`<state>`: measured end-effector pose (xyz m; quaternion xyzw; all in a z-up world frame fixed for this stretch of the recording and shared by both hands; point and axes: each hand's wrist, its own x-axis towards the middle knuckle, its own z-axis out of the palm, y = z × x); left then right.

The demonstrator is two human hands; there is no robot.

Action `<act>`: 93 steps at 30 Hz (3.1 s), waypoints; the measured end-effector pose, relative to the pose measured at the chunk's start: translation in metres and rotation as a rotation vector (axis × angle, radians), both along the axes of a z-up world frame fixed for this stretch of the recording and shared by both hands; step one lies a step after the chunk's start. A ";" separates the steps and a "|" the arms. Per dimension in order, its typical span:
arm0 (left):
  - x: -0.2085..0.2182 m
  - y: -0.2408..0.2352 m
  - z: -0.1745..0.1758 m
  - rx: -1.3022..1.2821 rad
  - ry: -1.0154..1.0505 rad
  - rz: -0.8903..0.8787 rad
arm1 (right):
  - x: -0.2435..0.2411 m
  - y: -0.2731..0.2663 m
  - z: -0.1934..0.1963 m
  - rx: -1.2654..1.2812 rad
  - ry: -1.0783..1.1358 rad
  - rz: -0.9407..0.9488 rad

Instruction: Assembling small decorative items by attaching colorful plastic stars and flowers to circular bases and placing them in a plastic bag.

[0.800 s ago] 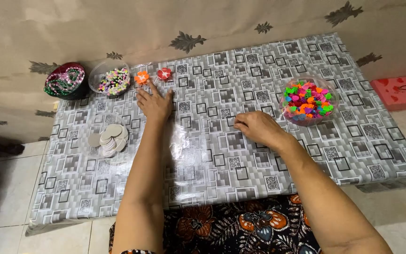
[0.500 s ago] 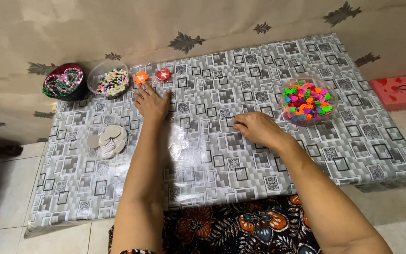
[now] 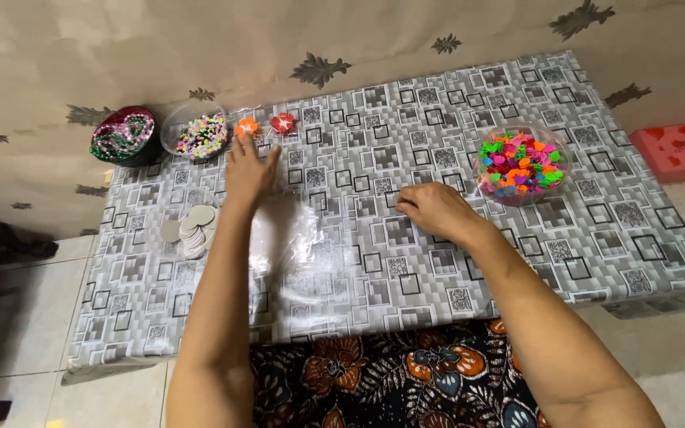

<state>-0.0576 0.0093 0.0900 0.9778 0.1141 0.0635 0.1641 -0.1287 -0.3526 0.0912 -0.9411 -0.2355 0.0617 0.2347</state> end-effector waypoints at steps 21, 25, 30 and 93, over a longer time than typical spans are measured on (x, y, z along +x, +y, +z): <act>-0.084 0.149 -0.032 0.274 0.171 0.068 | -0.017 0.004 0.002 0.013 -0.063 -0.033; -0.075 0.164 -0.054 0.332 0.185 0.074 | -0.019 0.004 0.009 0.022 -0.057 -0.024; -0.077 0.169 -0.052 0.223 0.029 0.079 | -0.015 0.003 0.002 0.038 -0.056 -0.029; -0.132 -0.131 -0.002 -1.347 -0.123 -0.287 | -0.019 0.040 -0.012 1.060 0.379 -0.135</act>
